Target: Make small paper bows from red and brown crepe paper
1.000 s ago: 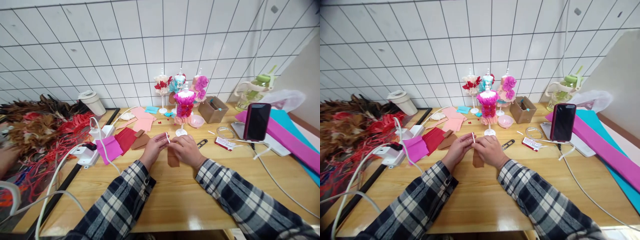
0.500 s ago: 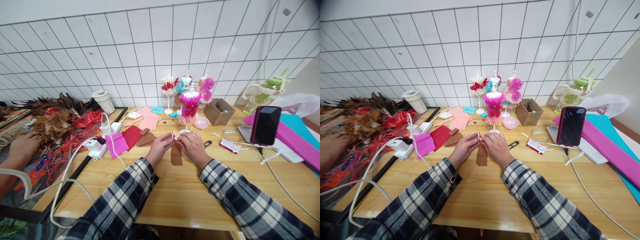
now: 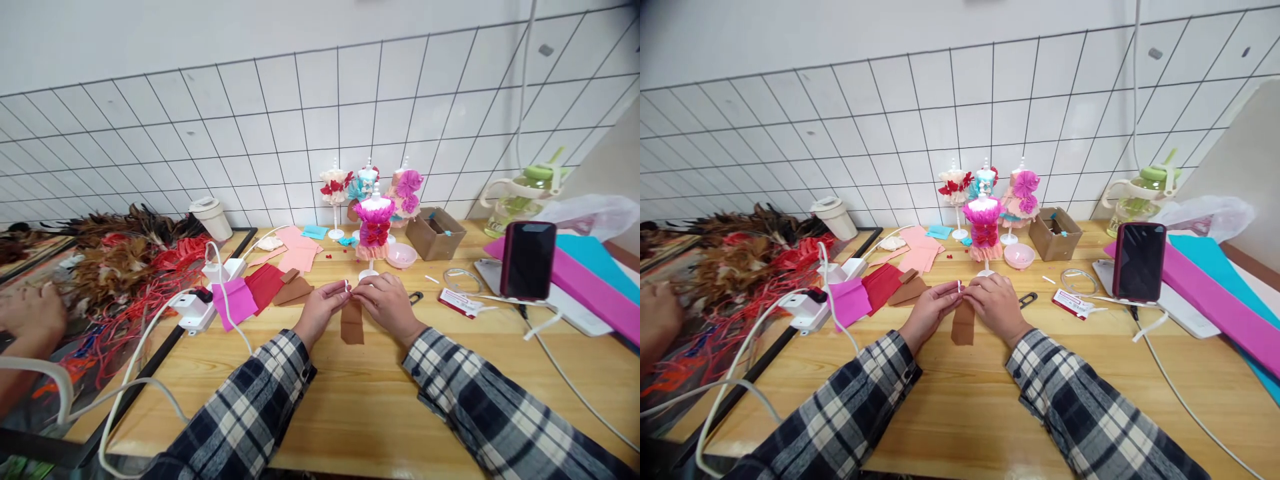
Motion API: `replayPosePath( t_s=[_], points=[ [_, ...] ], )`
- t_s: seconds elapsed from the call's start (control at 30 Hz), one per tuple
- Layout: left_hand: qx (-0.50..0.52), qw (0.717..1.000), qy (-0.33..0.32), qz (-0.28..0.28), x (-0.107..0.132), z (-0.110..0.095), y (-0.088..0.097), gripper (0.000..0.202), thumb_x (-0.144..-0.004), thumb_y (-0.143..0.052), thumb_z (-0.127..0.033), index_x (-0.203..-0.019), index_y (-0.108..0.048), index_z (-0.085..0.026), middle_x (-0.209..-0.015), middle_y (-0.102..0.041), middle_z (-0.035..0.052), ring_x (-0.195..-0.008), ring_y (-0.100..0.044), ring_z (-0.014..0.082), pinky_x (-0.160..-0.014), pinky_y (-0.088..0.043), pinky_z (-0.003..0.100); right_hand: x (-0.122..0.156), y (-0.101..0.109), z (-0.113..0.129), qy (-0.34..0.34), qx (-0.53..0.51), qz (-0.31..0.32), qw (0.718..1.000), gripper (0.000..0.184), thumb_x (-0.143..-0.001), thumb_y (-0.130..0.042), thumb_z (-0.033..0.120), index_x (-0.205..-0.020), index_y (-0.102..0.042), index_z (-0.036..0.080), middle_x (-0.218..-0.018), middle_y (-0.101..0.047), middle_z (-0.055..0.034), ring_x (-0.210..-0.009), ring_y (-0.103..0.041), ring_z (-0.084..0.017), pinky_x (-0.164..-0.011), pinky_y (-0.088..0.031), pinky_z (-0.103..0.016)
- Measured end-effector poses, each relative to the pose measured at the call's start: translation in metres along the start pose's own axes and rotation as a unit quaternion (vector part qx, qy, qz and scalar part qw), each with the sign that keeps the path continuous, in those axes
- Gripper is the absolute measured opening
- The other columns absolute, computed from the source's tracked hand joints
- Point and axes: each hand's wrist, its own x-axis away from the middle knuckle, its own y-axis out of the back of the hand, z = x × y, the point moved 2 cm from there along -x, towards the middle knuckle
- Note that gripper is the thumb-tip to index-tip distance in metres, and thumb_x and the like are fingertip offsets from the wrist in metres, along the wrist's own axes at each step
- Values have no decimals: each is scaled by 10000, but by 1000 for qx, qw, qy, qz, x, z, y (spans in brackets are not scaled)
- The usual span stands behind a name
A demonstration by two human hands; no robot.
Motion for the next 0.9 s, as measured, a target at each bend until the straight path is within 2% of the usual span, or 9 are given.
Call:
replayPosePath(
  t_s=[0.13, 0.23, 0.27, 0.33, 0.43, 0.53, 0.6, 0.77, 0.9],
  points=[
    [-43, 999, -10, -16, -1, 1, 0, 371, -648, -778, -182, -1006, -689, -143, -1046, -697, 94, -865, -664, 167, -924, -484, 350, -2, -1, -1, -33, -55, -11, 998, 145, -901, -509, 284, -918, -641, 228, -990, -654, -58, -932, -544, -210, -786, -397, -353],
    [-190, 978, -42, -78, -1, -2, 3, 307, -709, -713, -215, -1006, -692, -140, -960, -701, 98, -747, -658, 179, -810, -517, 380, -1, -2, -7, -115, -144, -79, 980, 146, -909, -463, 278, -891, -587, 203, -917, -627, -72, -852, -551, -202, -723, -431, -333],
    [-268, 955, -79, -96, 0, -5, 4, 262, -730, -686, -221, -979, -701, -140, -935, -696, 99, -750, -648, 189, -800, -510, 389, -1, -3, -9, -144, -163, -105, 970, 148, -908, -457, 288, -887, -576, 201, -890, -616, -68, -806, -547, -195, -688, -435, -323],
    [-424, 880, -190, -94, 6, -14, 0, 168, -763, -638, -221, -894, -720, -153, -911, -680, 94, -828, -621, 209, -838, -479, 399, 1, -3, -12, -187, -177, -137, 956, 150, -898, -468, 311, -879, -569, 202, -846, -598, -54, -711, -527, -177, -620, -429, -304],
    [-575, 754, -317, 22, 18, -19, -13, 133, -790, -599, -205, -828, -725, -187, -965, -660, 76, -950, -569, 209, -900, -425, 380, 2, -5, -15, -220, -180, -142, 948, 142, -877, -504, 323, -860, -576, 202, -802, -587, -37, -606, -493, -151, -558, -412, -288],
    [-642, 685, -327, 112, 27, -15, -24, 120, -776, -631, -219, -843, -731, -223, -1040, -644, 64, -999, -542, 221, -905, -392, 395, 4, -5, -17, -242, -174, -142, 944, 146, -863, -529, 332, -844, -588, 199, -780, -591, -31, -558, -480, -138, -536, -407, -286],
    [-644, 687, -322, 96, 29, -13, -28, 122, -789, -630, -249, -857, -730, -231, -1003, -647, 63, -980, -541, 221, -890, -386, 396, 4, -4, -18, -252, -164, -150, 942, 156, -861, -531, 336, -837, -595, 196, -775, -596, -33, -551, -477, -137, -534, -406, -286],
    [-523, 794, -309, -5, 28, -14, -26, 214, -867, -534, -269, -897, -721, -170, -783, -625, 56, -746, -563, 152, -693, -437, 275, 5, -4, -17, -248, -161, -155, 943, 183, -862, -528, 351, -835, -602, 186, -802, -611, -42, -571, -488, -135, -551, -414, -279],
    [-478, 829, -290, -19, 25, -12, -23, 227, -859, -553, -290, -920, -732, -165, -738, -615, 44, -678, -552, 135, -610, -427, 240, 4, -9, -11, -236, -174, -126, 948, 213, -859, -529, 375, -836, -618, 183, -859, -628, -48, -614, -521, -136, -587, -432, -275]
  ],
)
